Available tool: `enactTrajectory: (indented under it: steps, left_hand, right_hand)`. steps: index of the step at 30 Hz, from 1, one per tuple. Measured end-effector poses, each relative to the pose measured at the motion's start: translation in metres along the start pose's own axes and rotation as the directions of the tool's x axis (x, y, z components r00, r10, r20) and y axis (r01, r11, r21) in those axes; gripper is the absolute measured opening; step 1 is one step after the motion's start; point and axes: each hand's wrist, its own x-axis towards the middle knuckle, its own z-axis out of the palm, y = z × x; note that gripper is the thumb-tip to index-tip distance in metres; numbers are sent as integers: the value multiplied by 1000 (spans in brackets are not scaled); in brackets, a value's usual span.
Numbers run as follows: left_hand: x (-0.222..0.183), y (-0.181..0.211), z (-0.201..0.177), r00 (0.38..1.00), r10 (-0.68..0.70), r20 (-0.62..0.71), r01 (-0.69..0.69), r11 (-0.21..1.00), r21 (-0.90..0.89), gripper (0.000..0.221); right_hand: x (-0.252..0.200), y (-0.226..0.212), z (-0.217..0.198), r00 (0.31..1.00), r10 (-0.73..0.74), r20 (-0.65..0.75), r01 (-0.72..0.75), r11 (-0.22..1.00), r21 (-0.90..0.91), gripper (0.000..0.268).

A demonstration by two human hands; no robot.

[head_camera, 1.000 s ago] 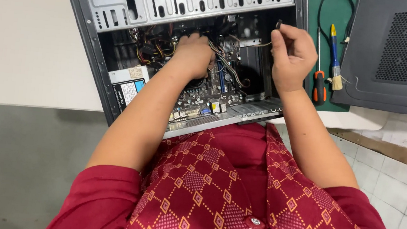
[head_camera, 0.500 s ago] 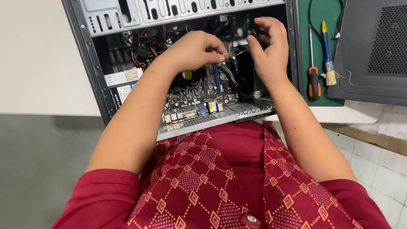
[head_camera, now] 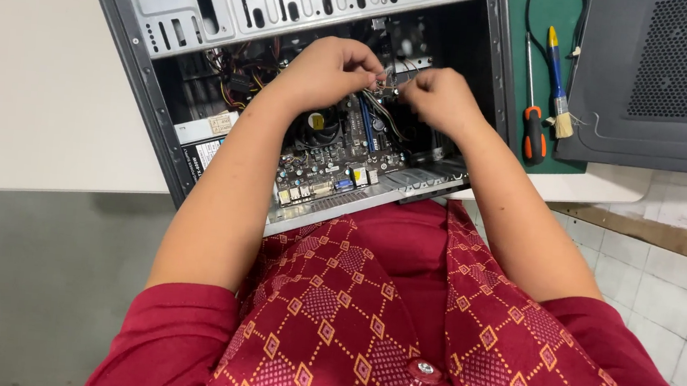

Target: Reconnecting various internal power and data cables to the motherboard and components inside a desktop computer case.

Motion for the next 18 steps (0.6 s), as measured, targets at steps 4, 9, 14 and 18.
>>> enactTrajectory:
  steps: [4,9,14,18]
  left_hand:
    - [5,-8,1,1000,12,12,-10,994,-111,18]
    - [0,-1,0,1000,-11,18,10,1000,4,18]
    - [-1,5,5,999,-35,-2,35,981,192,19]
    - [-1,6,4,993,-66,-95,81,984,161,24]
  right_hand:
    - [0,-8,2,985,60,163,-49,996,-72,34]
    - [3,-7,-3,935,-167,313,-20,856,516,13]
    - [-4,-18,-9,957,-102,272,-62,841,537,12]
    - [6,-7,3,991,-60,120,27,965,259,14]
